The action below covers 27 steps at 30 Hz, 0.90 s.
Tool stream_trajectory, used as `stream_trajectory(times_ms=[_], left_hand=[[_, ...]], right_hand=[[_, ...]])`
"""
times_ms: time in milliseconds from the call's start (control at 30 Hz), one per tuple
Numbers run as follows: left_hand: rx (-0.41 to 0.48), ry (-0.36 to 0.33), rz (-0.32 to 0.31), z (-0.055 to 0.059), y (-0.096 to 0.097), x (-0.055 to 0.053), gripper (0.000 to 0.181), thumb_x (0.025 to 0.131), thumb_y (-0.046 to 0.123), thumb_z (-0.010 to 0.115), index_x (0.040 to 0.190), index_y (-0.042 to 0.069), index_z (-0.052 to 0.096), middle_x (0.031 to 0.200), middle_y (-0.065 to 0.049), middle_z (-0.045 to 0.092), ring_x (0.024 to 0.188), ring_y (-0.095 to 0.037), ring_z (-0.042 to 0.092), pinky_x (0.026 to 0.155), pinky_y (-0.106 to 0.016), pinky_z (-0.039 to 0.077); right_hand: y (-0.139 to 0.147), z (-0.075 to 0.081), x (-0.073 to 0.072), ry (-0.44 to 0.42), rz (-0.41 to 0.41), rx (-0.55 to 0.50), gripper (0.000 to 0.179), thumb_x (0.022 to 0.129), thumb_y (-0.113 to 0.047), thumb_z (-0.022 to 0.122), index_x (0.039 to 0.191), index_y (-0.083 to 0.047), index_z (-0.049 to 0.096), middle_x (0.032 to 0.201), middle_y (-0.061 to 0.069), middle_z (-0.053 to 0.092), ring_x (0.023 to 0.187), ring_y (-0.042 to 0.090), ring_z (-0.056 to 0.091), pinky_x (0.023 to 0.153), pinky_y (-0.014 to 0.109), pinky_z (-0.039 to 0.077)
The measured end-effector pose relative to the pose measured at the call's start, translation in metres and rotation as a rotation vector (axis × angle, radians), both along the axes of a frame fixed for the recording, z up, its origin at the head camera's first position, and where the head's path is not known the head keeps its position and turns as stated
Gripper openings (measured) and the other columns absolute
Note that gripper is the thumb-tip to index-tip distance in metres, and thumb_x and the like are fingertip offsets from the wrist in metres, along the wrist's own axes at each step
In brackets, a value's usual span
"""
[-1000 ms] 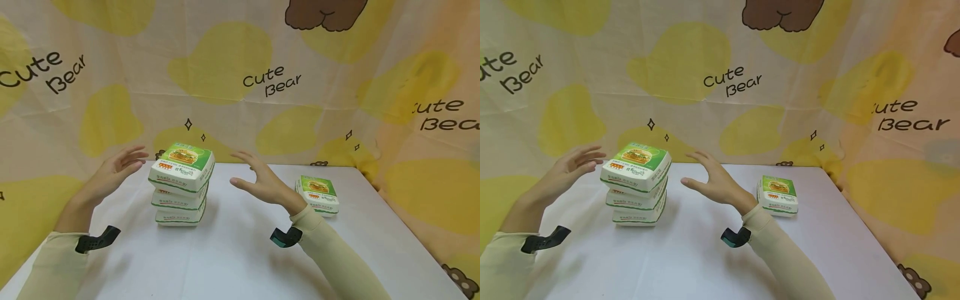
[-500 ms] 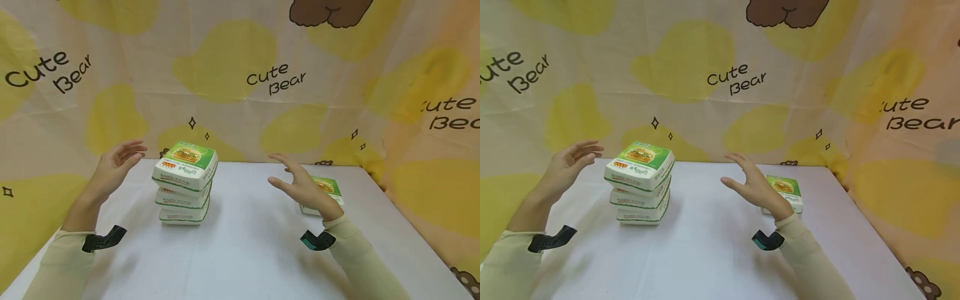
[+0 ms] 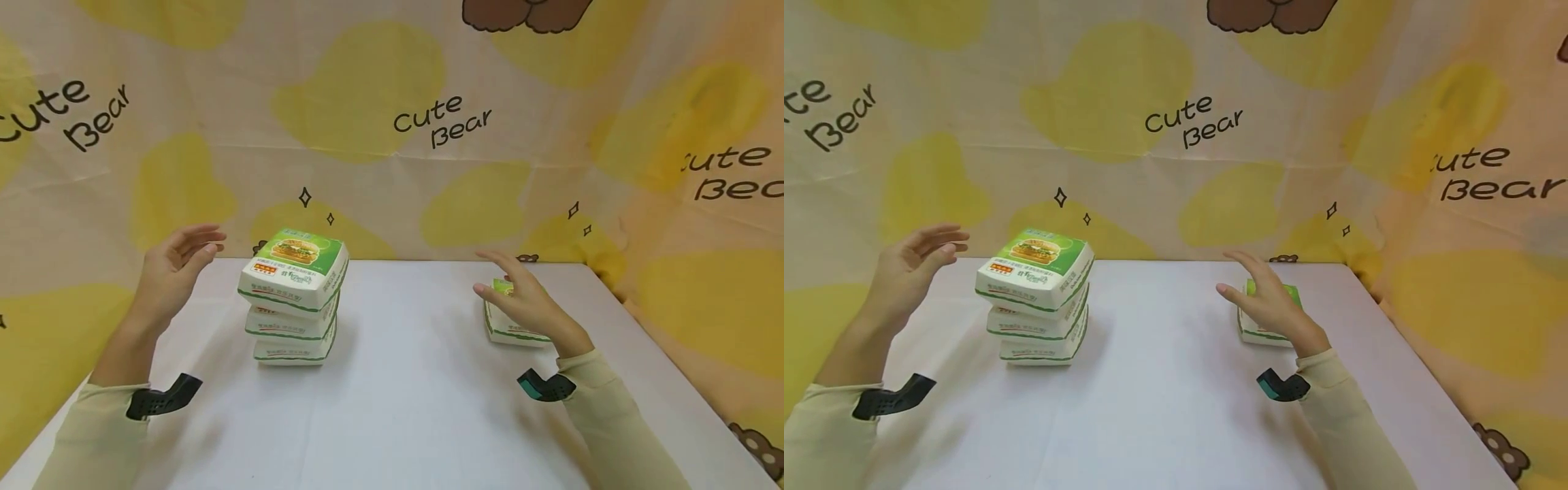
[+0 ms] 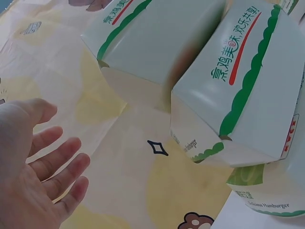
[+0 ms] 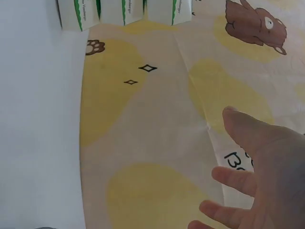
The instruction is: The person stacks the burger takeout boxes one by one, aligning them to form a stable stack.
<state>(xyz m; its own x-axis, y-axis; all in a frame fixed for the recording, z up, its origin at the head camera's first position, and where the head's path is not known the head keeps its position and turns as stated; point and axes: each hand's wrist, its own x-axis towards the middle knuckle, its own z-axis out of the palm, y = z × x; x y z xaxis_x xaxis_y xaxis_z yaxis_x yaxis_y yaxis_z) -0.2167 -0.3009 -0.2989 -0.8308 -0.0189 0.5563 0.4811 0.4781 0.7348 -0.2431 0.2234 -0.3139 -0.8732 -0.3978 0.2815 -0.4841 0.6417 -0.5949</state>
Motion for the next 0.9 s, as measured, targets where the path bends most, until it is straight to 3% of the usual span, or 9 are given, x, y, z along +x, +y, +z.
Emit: stream_trajectory(times_ms=[267, 500, 733, 900], left_hand=[[0.034, 0.036, -0.015, 0.003, 0.003, 0.006, 0.034, 0.103, 0.007, 0.055, 0.136, 0.012, 0.059, 0.116, 0.022, 0.065, 0.109, 0.004, 0.062, 0.093, -0.003, 0.044], [0.038, 0.046, -0.033, 0.003, 0.005, 0.007, 0.034, 0.102, 0.006, 0.055, 0.136, 0.01, 0.059, 0.117, 0.021, 0.065, 0.109, 0.003, 0.062, 0.094, -0.003, 0.044], [0.028, 0.052, -0.003, 0.003, 0.001, 0.008, 0.034, 0.103, 0.007, 0.054, 0.136, 0.012, 0.059, 0.116, 0.021, 0.065, 0.108, 0.005, 0.062, 0.093, -0.003, 0.044], [0.03, 0.058, -0.011, 0.006, 0.002, 0.007, 0.034, 0.103, 0.006, 0.055, 0.136, 0.012, 0.059, 0.116, 0.02, 0.065, 0.108, 0.004, 0.062, 0.094, -0.003, 0.044]], right_hand=[[0.02, 0.002, -0.005, -0.07, 0.002, 0.083, 0.065, 0.103, -0.033, 0.059, 0.159, -0.015, 0.031, 0.165, 0.016, 0.028, 0.152, 0.044, 0.023, 0.116, 0.072, 0.023], [0.048, 0.008, -0.004, -0.186, -0.037, 0.2, 0.077, 0.099, -0.037, 0.065, 0.159, -0.008, 0.028, 0.164, 0.027, 0.025, 0.147, 0.054, 0.024, 0.111, 0.077, 0.023], [0.067, 0.001, -0.009, -0.238, -0.069, 0.287, 0.089, 0.089, -0.04, 0.076, 0.156, -0.001, 0.031, 0.157, 0.034, 0.031, 0.137, 0.054, 0.036, 0.108, 0.076, 0.029], [0.078, -0.007, -0.014, -0.264, -0.074, 0.274, 0.093, 0.086, -0.036, 0.079, 0.154, 0.003, 0.029, 0.157, 0.037, 0.026, 0.14, 0.057, 0.029, 0.109, 0.077, 0.025]])
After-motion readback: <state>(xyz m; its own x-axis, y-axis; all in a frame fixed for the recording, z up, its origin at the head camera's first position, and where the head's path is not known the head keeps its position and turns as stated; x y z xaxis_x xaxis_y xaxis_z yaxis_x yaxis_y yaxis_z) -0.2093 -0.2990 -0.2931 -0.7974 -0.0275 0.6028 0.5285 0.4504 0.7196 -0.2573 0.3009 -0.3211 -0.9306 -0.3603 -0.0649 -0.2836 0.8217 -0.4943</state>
